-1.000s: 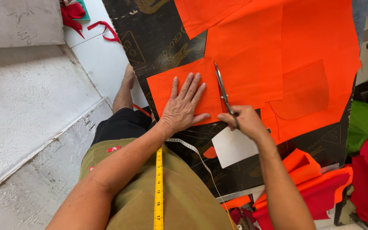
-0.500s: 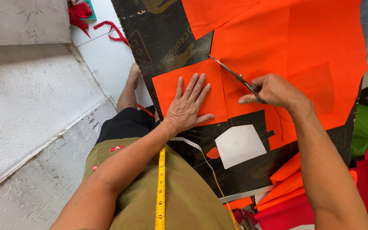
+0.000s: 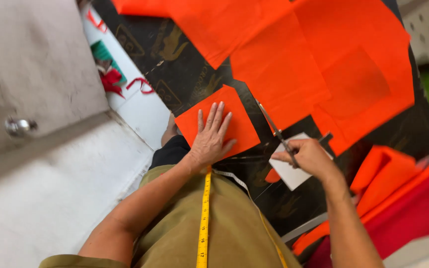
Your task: Cutting orange fabric into specific shapes using a paper template and scissors on a cutting table in a garment factory.
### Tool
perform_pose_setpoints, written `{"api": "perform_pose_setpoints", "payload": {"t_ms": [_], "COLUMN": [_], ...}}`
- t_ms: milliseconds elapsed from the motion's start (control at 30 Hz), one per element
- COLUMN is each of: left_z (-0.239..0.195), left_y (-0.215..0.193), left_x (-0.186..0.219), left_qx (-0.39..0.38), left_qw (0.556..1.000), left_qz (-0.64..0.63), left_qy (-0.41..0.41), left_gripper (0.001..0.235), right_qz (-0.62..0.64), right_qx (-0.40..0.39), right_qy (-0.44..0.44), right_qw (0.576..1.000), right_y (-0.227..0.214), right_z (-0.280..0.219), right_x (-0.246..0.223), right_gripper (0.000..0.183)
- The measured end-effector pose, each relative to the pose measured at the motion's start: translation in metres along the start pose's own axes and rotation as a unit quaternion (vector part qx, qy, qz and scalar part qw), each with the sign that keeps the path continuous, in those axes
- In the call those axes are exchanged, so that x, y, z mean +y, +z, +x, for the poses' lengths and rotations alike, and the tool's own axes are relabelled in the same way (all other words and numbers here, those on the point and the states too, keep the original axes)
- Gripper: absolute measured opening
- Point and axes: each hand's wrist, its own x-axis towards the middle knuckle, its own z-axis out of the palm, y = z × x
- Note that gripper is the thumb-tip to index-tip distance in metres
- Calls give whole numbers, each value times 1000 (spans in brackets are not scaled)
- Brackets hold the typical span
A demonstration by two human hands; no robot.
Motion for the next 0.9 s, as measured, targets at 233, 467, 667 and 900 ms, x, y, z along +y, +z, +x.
{"api": "perform_pose_setpoints", "payload": {"t_ms": [233,467,667,900], "left_z": [37,59,63,64], "left_y": [5,-12,-23,-30], "left_x": [-60,-95,-97,-94], "left_qx": [10,-67,-128,-168], "left_qw": [976,941,932,929], "left_qz": [-9,21,47,68], "left_qy": [218,330,336,323], "left_gripper": [63,59,57,56], "right_qz": [357,506,503,479], "right_qx": [106,182,266,320], "right_qy": [87,112,106,122], "right_qw": [924,835,816,809], "right_y": [190,357,320,327], "right_z": [-83,-71,-49,-29], "right_x": [58,40,-41,-44], "right_gripper": [39,43,46,49]}}
